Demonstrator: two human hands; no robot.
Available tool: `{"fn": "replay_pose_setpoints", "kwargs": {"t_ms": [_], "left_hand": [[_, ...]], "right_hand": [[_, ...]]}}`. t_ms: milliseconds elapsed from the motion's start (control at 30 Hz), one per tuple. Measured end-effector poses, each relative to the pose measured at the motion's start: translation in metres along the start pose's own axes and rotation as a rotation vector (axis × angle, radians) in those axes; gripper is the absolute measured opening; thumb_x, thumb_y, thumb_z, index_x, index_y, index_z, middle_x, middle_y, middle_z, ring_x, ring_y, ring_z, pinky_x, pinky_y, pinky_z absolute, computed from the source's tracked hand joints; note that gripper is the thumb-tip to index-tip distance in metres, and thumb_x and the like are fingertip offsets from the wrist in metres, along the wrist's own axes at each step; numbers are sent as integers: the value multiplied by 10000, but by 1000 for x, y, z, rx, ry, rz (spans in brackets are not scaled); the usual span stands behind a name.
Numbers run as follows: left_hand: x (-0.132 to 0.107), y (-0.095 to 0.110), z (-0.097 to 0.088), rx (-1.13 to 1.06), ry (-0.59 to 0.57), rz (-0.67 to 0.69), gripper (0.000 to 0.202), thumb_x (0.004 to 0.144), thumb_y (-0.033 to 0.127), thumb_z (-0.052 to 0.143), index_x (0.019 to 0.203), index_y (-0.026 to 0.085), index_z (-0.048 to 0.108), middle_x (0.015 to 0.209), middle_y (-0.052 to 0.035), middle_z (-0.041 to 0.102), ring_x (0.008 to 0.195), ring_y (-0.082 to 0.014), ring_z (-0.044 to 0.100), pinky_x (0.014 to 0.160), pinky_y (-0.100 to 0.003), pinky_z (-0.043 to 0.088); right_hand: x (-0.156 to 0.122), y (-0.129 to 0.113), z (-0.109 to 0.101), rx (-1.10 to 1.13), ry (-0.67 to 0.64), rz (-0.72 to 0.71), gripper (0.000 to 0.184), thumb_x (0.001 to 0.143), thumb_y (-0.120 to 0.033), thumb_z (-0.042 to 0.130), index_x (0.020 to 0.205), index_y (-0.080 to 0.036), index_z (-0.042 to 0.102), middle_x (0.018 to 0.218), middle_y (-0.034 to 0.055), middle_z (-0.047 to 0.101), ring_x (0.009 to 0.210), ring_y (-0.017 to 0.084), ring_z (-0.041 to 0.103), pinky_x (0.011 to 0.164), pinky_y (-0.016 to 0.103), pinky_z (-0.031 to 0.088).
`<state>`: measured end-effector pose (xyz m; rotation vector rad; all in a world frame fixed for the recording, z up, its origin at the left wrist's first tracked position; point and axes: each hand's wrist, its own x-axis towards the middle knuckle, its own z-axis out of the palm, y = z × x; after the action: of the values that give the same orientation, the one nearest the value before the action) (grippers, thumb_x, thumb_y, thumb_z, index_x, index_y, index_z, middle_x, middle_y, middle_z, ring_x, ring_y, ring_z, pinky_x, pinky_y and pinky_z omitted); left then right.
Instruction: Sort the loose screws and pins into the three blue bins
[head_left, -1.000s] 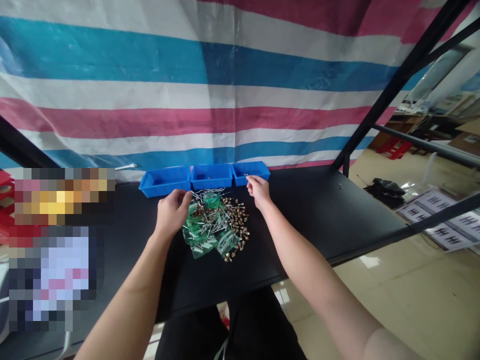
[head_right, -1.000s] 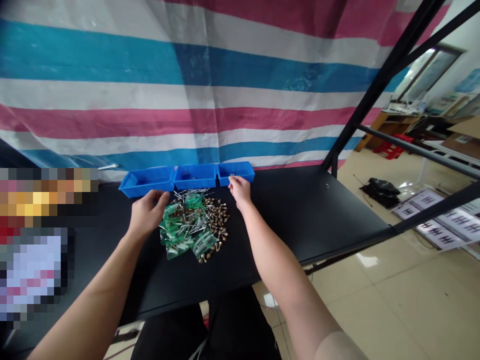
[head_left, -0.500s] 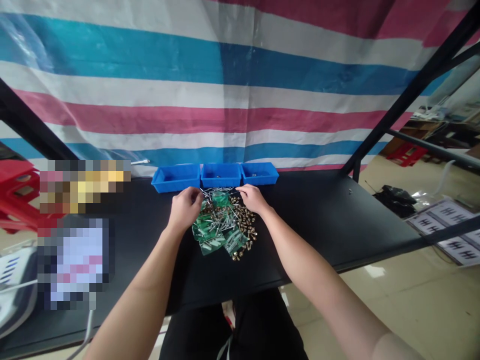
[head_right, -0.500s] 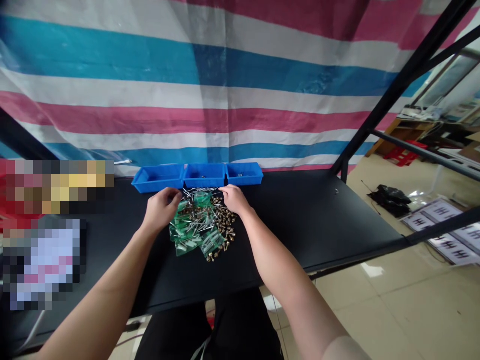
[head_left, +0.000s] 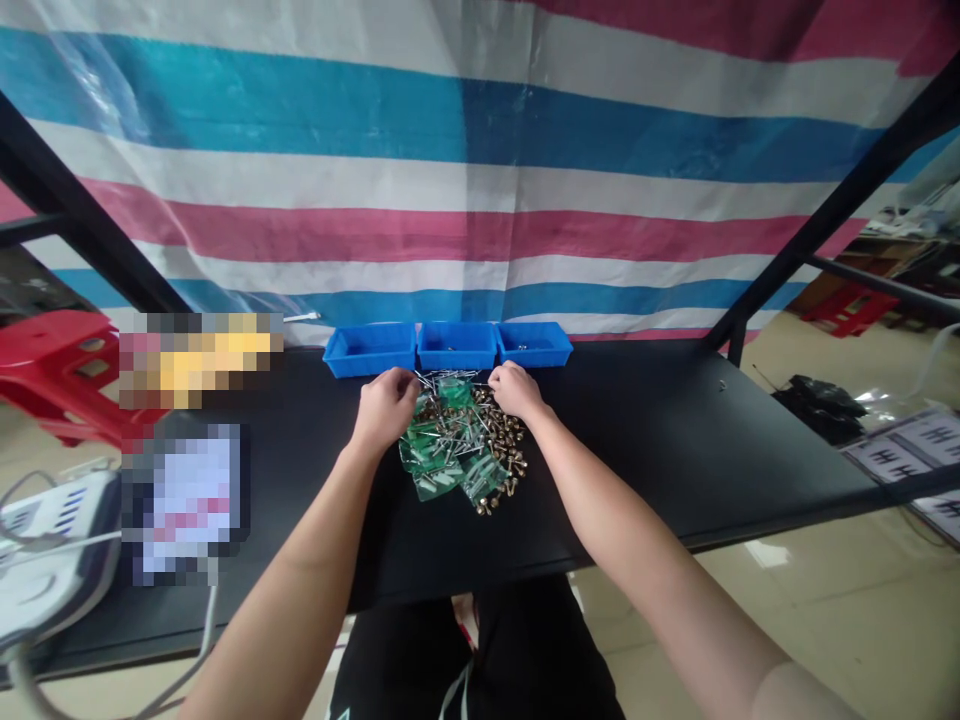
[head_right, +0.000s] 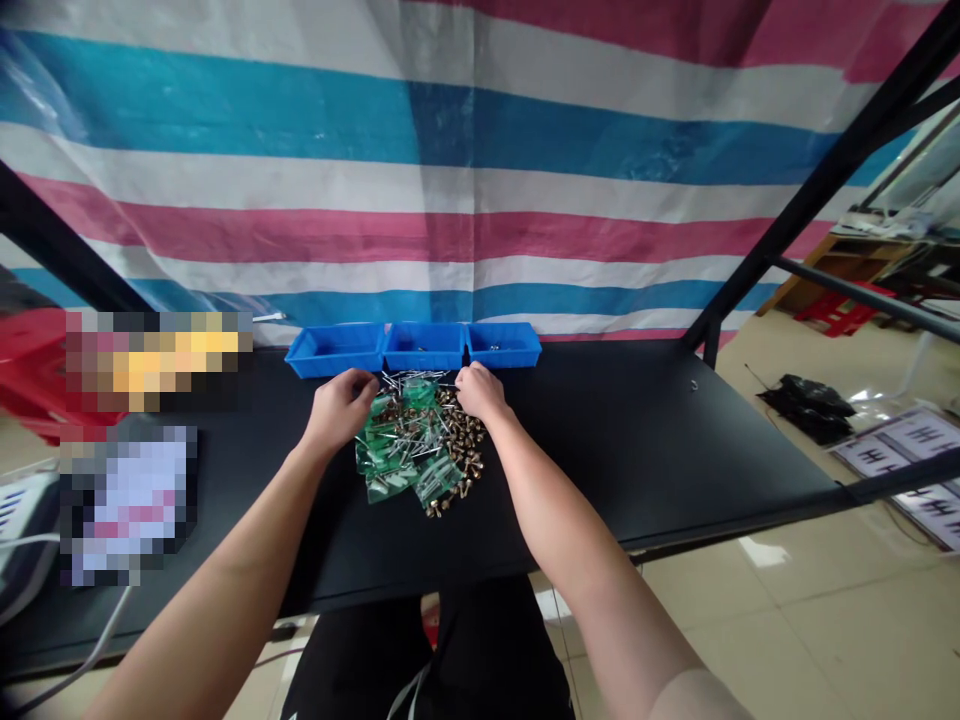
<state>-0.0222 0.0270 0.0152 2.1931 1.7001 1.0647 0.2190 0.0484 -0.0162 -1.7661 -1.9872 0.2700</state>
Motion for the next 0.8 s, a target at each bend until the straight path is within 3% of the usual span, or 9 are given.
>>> {"fn": "replay_pose_setpoints", "kwargs": {"t_ms": [200, 400, 533, 800], "left_hand": [[-2, 4, -1, -49, 4, 26, 265, 838, 365, 470, 883, 170, 643, 835, -63, 688, 755, -188, 619, 725, -286, 449], [-10, 22, 0, -50, -155, 236, 382, 884, 450, 446, 1069, 175, 635, 961, -86, 690, 909, -219, 620, 836, -340, 439], [-13, 23, 3, -30, -255, 360, 346, 916, 421, 407, 902, 189, 663, 846, -64, 685, 827, -193, 621, 789, -314, 429], [-12, 25, -2, -50, -230, 374, 369, 934, 387, 382, 774, 185, 646, 759, -42, 648, 792, -168, 600, 772, -300, 389]], "right_hand": [[-11, 0, -18, -16, 101, 78, 171, 811, -98, 484, 857, -200, 614, 953, 85, 606, 798, 198, 557, 663, 286, 379], [-24, -24, -21, 194, 100, -329, 177, 877, -139, 417, 825, -195, 576, 885, 61, 618, 817, 175, 553, 745, 264, 395], [-31, -38, -17, 249, 89, -435, 165, 889, -153, 422, 835, -192, 573, 879, 59, 609, 810, 164, 554, 755, 254, 406], [-32, -39, -20, 418, 89, -464, 148, 887, -194, 487, 923, -175, 630, 918, 69, 652, 821, 158, 596, 781, 267, 442]]}}
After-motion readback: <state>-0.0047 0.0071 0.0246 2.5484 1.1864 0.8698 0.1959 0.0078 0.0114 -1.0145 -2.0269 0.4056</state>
